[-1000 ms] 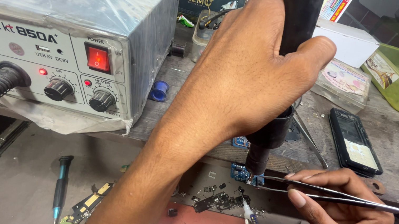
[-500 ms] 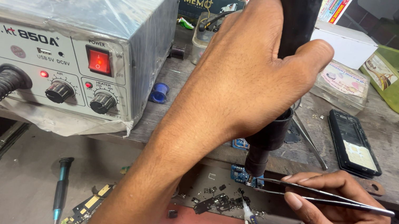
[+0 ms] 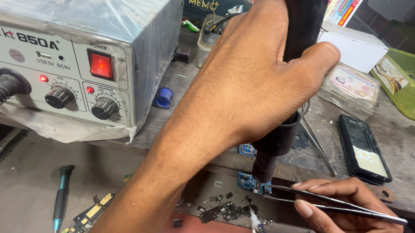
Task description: The person uses a soldering iron to apply solder to a small blue circuit board. They then use a hot air rework station to heat the board while holding it with tweezers. Finally, they turn off the rework station and inspect the board.
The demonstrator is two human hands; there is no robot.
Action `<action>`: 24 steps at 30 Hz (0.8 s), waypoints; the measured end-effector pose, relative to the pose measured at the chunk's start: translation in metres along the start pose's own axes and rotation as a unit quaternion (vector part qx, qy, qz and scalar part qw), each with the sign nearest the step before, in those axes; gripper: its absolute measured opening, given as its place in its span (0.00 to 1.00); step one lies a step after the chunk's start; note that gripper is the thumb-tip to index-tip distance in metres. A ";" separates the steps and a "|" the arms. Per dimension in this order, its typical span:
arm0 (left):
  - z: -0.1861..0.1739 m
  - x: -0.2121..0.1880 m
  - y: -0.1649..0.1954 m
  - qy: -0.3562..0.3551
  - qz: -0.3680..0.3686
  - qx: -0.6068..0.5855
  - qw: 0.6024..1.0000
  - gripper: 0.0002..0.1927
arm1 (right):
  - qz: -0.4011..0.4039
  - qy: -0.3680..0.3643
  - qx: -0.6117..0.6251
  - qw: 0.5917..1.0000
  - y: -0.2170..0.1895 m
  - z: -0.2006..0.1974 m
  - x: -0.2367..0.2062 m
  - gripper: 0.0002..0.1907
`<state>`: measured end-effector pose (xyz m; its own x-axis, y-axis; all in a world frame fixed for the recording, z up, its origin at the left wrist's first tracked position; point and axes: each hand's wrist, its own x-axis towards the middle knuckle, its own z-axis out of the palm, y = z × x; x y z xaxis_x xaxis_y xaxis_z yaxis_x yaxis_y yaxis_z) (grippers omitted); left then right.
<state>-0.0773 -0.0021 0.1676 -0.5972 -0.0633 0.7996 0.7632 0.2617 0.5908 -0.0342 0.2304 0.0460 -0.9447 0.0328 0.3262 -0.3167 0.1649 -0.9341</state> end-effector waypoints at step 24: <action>0.001 0.001 0.000 -0.009 -0.038 0.028 0.999 0.25 | -0.029 -0.011 0.019 0.999 0.009 -0.002 0.002 0.09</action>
<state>-0.0779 -0.0006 0.1680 -0.6570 -0.0681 0.7508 0.7011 0.3111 0.6416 -0.0390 0.2341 0.0385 -0.9265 0.0022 0.3763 -0.3729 0.1289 -0.9189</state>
